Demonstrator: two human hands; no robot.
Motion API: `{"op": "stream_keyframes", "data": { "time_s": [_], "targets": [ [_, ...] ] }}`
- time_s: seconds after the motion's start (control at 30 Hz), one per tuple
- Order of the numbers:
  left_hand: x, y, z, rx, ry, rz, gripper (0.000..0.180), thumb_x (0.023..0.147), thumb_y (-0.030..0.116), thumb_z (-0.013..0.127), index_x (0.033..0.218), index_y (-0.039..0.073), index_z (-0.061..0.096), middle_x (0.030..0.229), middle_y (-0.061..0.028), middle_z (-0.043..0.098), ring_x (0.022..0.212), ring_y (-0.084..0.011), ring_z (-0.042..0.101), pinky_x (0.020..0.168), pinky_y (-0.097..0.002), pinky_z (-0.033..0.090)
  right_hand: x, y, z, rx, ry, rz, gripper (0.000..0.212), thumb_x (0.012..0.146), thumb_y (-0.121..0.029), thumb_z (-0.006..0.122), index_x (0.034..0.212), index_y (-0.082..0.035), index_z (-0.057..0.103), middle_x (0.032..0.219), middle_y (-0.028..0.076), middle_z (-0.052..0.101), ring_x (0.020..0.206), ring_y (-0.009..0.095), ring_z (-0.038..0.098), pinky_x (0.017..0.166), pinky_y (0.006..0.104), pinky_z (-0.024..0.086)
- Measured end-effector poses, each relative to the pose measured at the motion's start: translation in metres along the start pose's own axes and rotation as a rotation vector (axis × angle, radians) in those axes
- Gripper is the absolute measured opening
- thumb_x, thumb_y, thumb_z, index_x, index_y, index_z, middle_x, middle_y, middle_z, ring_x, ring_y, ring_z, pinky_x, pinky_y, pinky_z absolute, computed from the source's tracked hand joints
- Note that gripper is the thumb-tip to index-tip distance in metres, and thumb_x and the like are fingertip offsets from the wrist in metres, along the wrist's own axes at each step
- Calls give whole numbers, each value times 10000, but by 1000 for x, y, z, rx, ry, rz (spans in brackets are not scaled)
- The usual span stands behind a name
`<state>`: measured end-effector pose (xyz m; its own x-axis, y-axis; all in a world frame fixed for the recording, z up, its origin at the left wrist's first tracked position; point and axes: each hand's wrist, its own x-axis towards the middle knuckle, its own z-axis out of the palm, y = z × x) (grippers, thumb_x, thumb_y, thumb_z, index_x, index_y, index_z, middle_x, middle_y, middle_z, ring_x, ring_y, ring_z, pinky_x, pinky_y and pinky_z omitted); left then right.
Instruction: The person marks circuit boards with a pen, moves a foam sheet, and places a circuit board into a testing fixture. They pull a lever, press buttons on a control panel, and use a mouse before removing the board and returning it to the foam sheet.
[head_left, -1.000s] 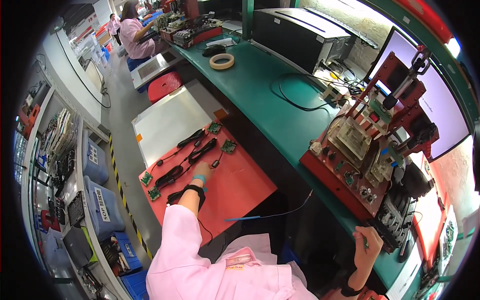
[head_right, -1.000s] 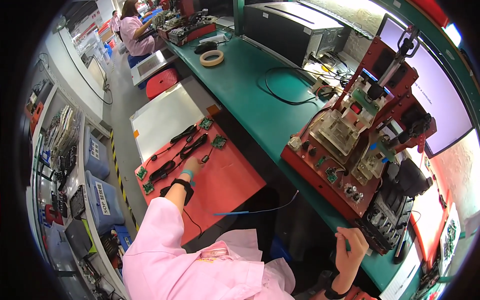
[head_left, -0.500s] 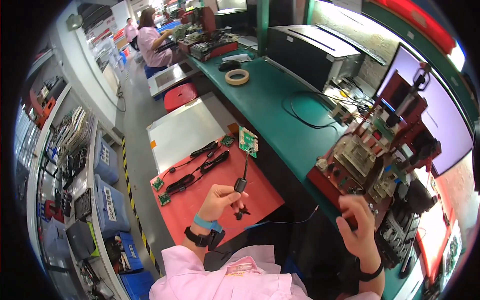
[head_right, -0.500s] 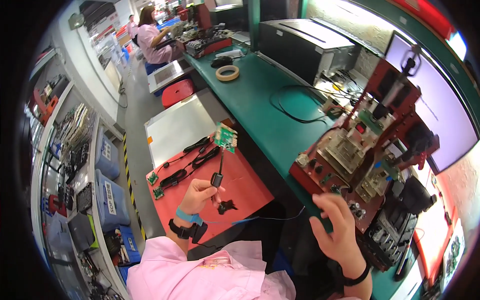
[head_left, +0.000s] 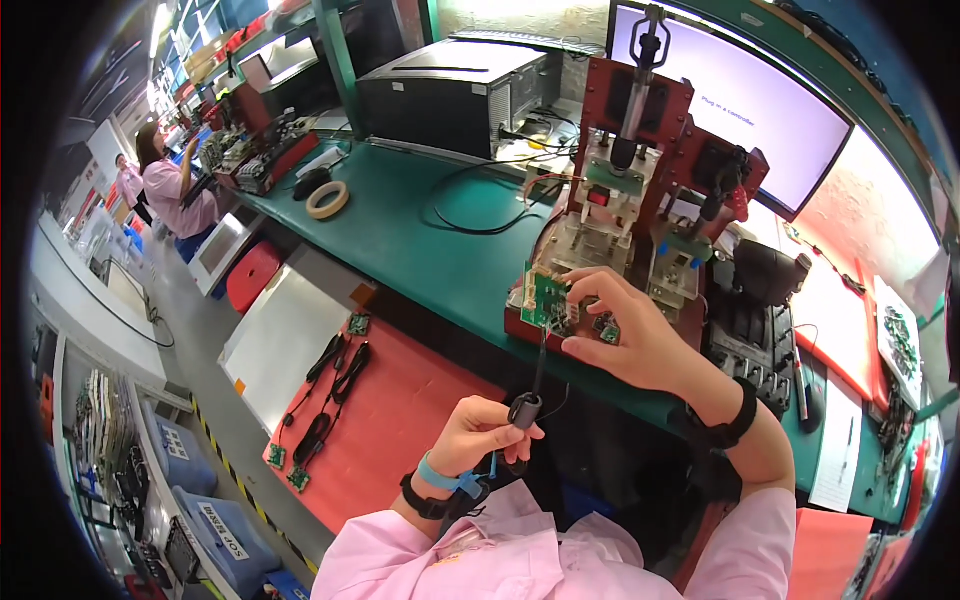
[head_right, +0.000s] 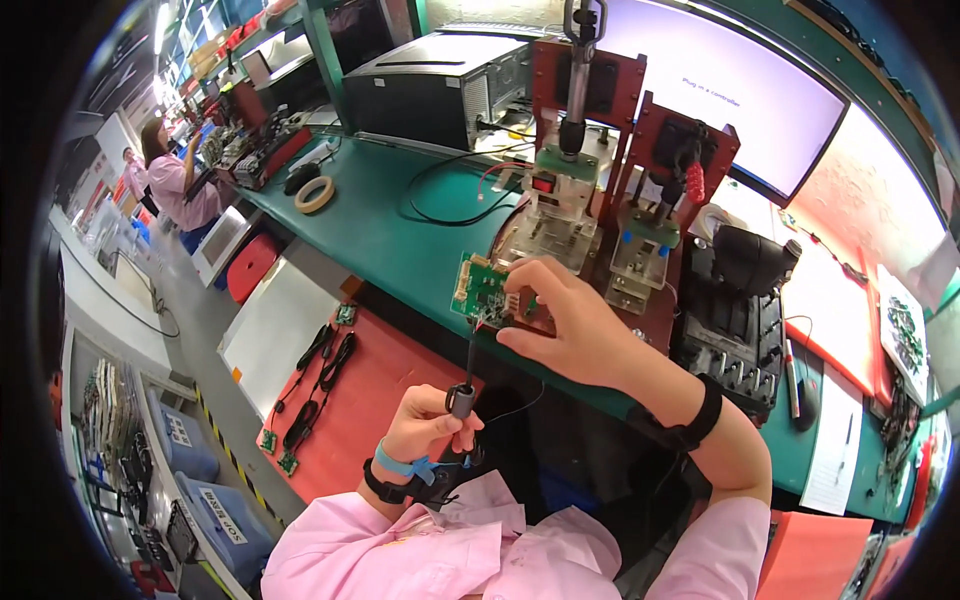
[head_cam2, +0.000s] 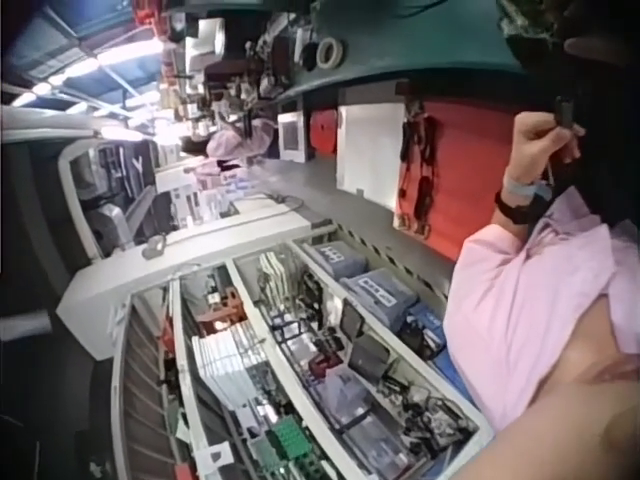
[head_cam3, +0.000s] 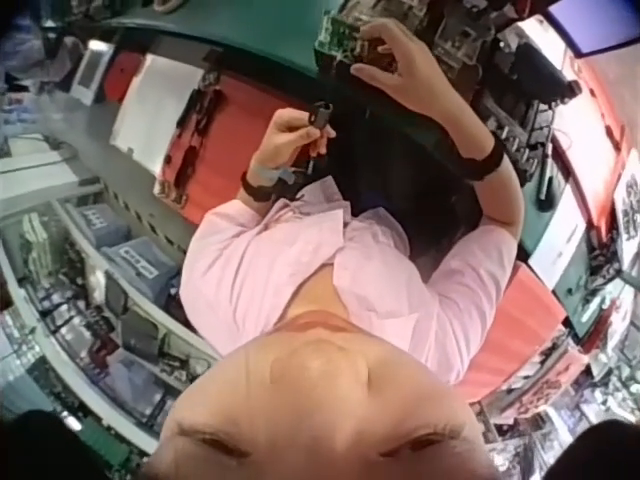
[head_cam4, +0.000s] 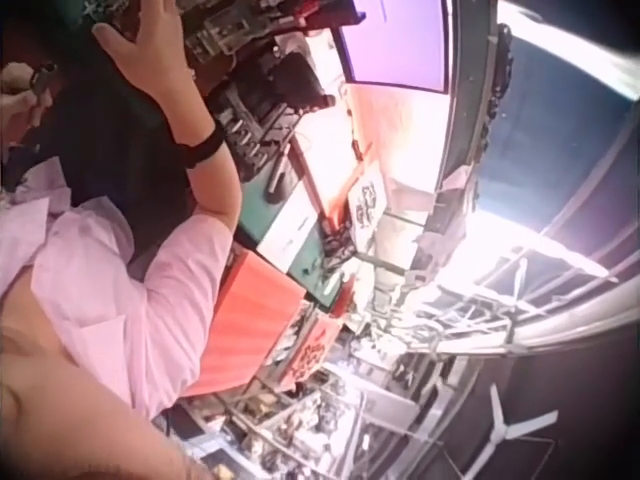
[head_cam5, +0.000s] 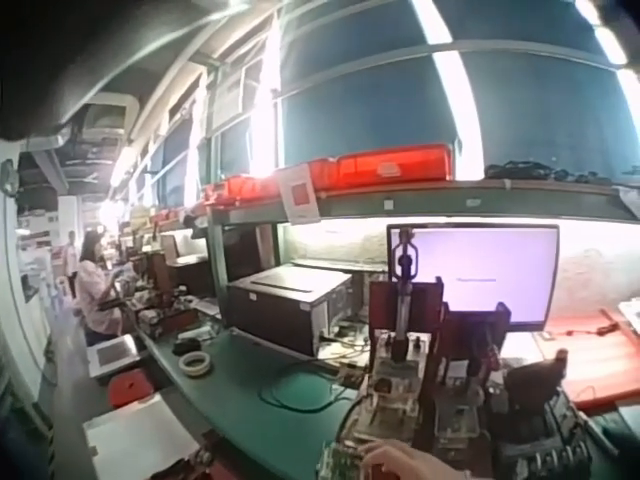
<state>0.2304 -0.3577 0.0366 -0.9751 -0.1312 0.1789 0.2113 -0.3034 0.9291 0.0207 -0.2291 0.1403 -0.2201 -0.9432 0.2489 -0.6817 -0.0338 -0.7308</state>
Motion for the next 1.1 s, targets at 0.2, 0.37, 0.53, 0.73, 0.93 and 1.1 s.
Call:
{"op": "stream_keyframes", "data": {
  "time_s": [0.2, 0.37, 0.53, 0.73, 0.93, 1.1],
  "targets": [
    [33, -1, 5, -90, 123, -150, 224, 928, 116, 535, 1025, -61, 632, 721, -58, 626, 670, -120, 598, 664, -218, 472, 1, 21, -19, -408, 90, -44, 463, 814, -174, 660, 1249, -105, 516, 1195, 145, 505, 1027, 321, 553, 881, 374, 461],
    [63, -9, 1, 3, 118, 12, 277, 933, 95, 504, 1167, -42, 557, 791, -62, 621, 770, -134, 600, 763, -243, 467, 22, 50, -22, -779, 150, 72, 450, 853, -227, 594, 1286, -138, 515, 1172, 176, 515, 1039, 349, 530, 896, 411, 453],
    [77, -15, -1, 20, 79, -17, 372, 929, 93, 478, 1291, 6, 470, 878, -82, 621, 848, -167, 596, 813, -297, 468, 36, 68, -23, -838, 143, 117, 431, 879, -232, 541, 1299, -143, 515, 1150, 210, 527, 1093, 375, 493, 944, 441, 417],
    [77, -14, -4, 31, 65, -111, 407, 929, 92, 475, 1329, 25, 441, 897, -89, 625, 833, -163, 601, 779, -289, 481, 41, 65, -34, -796, -15, 227, 432, 893, -204, 499, 1321, -147, 500, 1156, 230, 528, 1107, 390, 481, 973, 445, 392],
    [71, -18, -9, -56, 94, -177, 337, 931, 106, 487, 1254, 10, 486, 896, -90, 625, 790, -149, 603, 732, -269, 490, 55, 68, -33, -820, -150, 179, 451, 896, -175, 486, 1344, -121, 467, 1254, 237, 495, 1162, 394, 458, 998, 432, 378],
    [72, -46, -17, 110, 17, -135, 279, 896, 110, 548, 1148, -7, 526, 897, -72, 617, 819, -126, 593, 762, -257, 483, 30, 40, -34, -796, -122, 84, 474, 875, -201, 534, 1331, -90, 468, 1364, 225, 426, 1224, 366, 445, 1028, 402, 361]
  ]
}}
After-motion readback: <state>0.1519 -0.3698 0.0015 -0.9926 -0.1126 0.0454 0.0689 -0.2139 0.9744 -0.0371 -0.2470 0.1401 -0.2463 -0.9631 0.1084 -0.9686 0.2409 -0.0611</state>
